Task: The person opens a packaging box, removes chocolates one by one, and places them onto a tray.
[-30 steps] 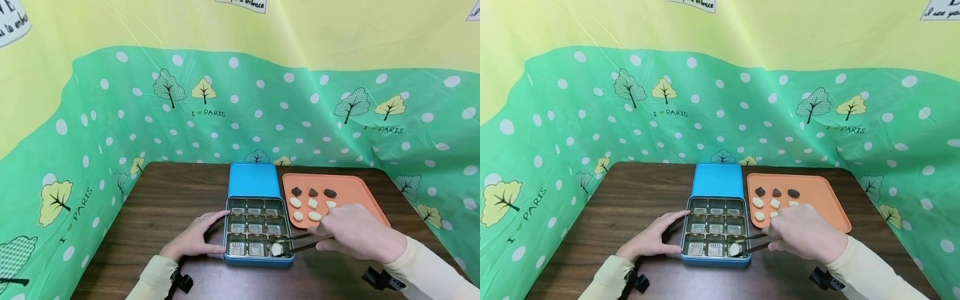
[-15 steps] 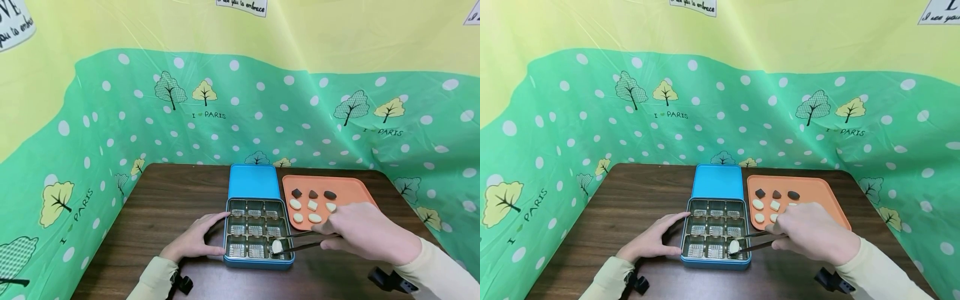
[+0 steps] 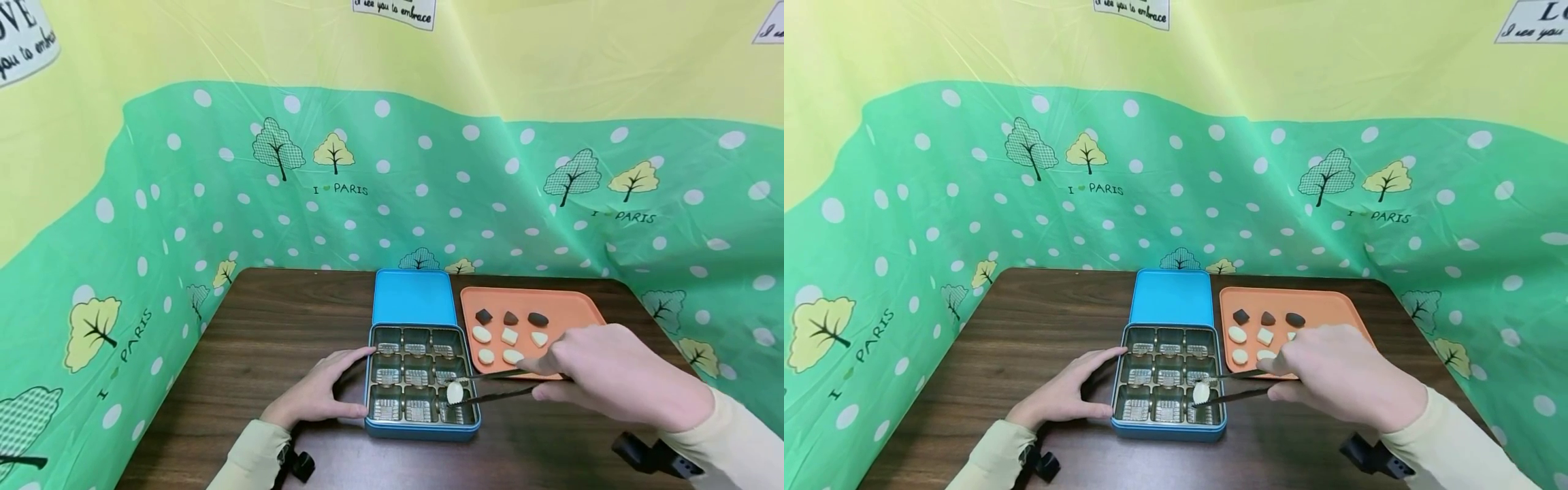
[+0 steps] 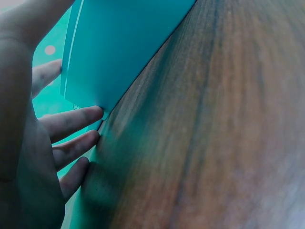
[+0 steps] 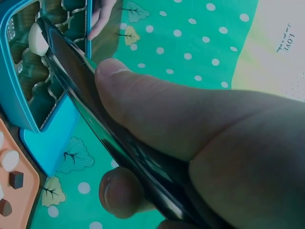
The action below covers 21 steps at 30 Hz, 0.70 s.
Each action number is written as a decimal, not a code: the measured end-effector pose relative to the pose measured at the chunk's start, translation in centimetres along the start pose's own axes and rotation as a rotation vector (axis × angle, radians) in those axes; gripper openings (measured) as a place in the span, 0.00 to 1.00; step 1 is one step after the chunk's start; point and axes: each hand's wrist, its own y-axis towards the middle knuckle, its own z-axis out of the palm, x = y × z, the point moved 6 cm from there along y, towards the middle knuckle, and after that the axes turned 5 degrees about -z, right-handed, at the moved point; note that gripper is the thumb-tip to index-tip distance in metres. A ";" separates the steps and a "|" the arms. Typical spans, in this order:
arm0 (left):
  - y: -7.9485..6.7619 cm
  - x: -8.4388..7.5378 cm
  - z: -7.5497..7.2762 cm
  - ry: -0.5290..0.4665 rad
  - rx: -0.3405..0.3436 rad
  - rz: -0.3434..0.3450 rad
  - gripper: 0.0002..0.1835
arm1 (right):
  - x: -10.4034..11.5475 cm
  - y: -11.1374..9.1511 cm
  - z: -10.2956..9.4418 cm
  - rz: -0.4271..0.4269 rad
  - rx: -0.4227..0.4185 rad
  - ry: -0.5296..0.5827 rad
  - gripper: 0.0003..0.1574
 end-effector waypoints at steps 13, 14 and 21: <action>0.0 -0.2 0.0 0.005 -0.007 0.012 0.53 | -3.5 -1.5 -0.6 0.118 -0.051 -0.023 0.22; 0.0 -0.2 0.0 0.007 -0.008 0.013 0.53 | -4.0 -1.6 -0.5 0.139 -0.039 -0.017 0.20; -0.1 -0.1 0.0 0.004 -0.008 0.006 0.52 | -7.6 -3.0 0.8 0.276 0.066 0.063 0.19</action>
